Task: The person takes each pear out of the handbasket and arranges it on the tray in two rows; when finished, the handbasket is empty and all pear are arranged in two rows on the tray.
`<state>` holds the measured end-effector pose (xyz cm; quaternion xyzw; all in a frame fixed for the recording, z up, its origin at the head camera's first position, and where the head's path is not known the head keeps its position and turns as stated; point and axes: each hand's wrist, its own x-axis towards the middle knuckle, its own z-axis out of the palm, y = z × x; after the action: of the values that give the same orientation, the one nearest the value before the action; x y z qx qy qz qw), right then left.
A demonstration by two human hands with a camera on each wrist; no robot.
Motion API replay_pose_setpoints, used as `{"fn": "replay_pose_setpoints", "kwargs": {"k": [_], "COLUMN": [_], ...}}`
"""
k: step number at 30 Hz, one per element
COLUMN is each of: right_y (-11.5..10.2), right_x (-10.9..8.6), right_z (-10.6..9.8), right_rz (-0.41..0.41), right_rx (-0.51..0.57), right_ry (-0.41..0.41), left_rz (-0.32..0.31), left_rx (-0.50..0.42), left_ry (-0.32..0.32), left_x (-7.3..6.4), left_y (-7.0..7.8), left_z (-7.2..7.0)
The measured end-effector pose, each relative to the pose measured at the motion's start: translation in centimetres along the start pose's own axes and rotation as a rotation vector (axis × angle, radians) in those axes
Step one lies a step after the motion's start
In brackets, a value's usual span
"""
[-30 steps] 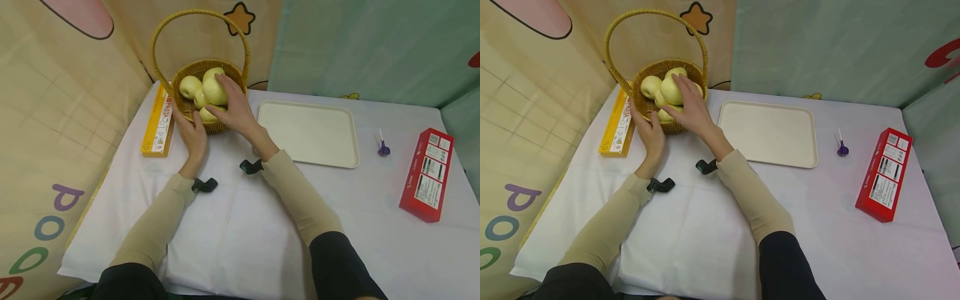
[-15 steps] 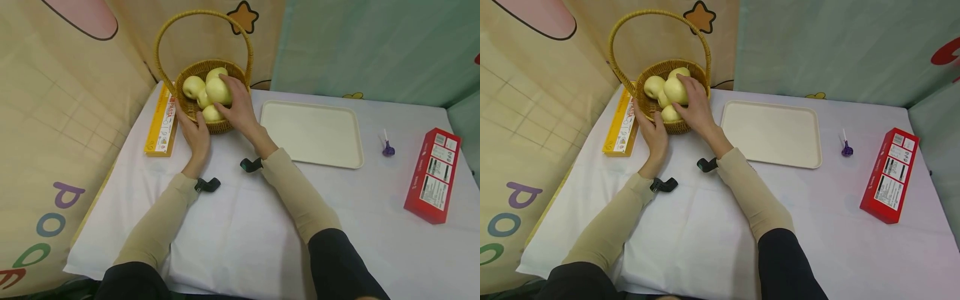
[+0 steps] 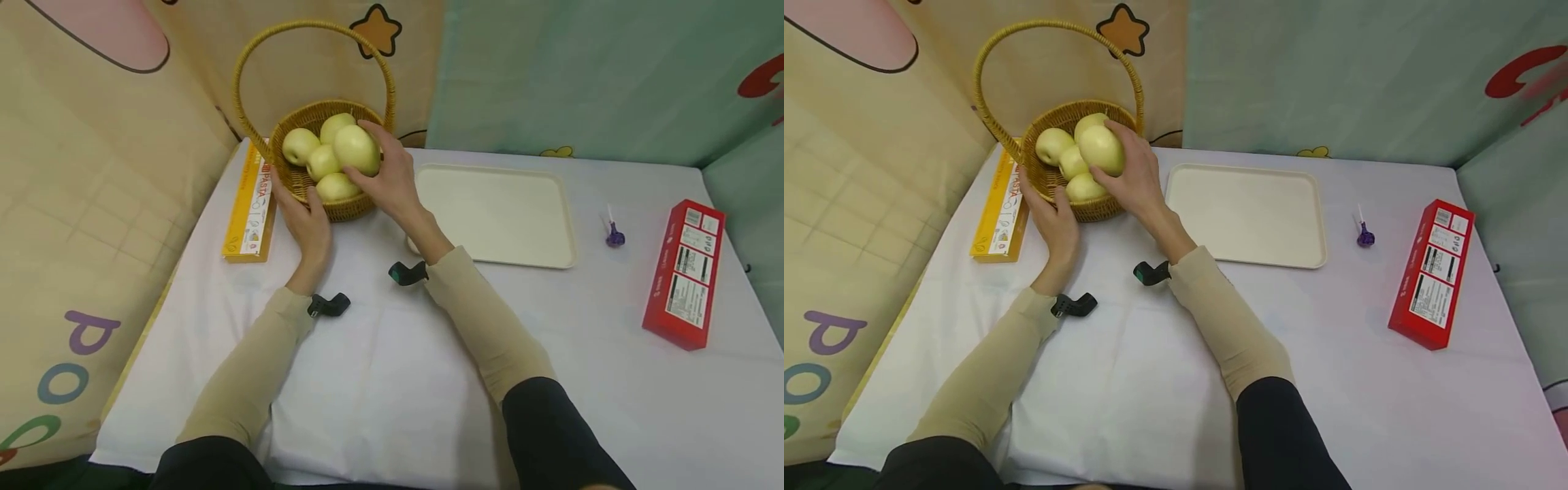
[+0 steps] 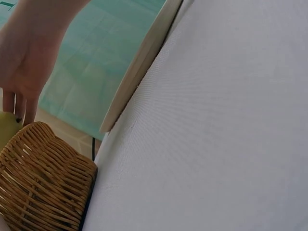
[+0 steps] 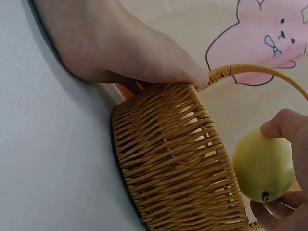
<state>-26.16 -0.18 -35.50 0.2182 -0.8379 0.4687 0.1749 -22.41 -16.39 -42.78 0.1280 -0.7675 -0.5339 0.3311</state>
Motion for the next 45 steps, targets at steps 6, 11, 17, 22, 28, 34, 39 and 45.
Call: {"fn": "replay_pose_setpoints", "kwargs": {"k": [6, 11, 17, 22, 28, 34, 39, 45], "right_y": [0.5, 2.0, 3.9, 5.2, 6.7, 7.4, 7.2, 6.4], "right_x": [-0.9, -1.3, -1.5, -1.7, -2.2, -2.9, -3.2, -3.1], "right_z": [-1.8, -3.2, -4.2, -4.3, -4.2, -4.3, -4.5, -4.9], "right_rz": [0.052, 0.075, 0.199, 0.311, 0.405, 0.433, 0.467, 0.462], "right_rx": [0.016, 0.009, 0.0, -0.048, -0.076, -0.124, -0.152, -0.16], "right_ry": [0.053, 0.1, 0.174, 0.185, 0.202, 0.152, 0.119, 0.068], "left_rz": [-0.004, -0.003, -0.005, -0.013, -0.003, 0.003, -0.008, 0.004], "left_rx": [0.014, 0.022, 0.028, 0.022, 0.004, 0.001, -0.005, -0.014], "left_ry": [-0.014, -0.01, -0.004, -0.004, 0.012, 0.0, -0.008, 0.017], "left_x": [0.3, 0.8, 1.1, 1.0, 0.9, 0.5, 0.1, -0.1], "left_y": [-0.2, -0.2, -0.3, -0.3, -0.4, -0.4, -0.3, -0.3], "left_z": [-0.3, -0.6, -1.0, -1.2, -1.2, -0.7, -0.6, -0.6]}}
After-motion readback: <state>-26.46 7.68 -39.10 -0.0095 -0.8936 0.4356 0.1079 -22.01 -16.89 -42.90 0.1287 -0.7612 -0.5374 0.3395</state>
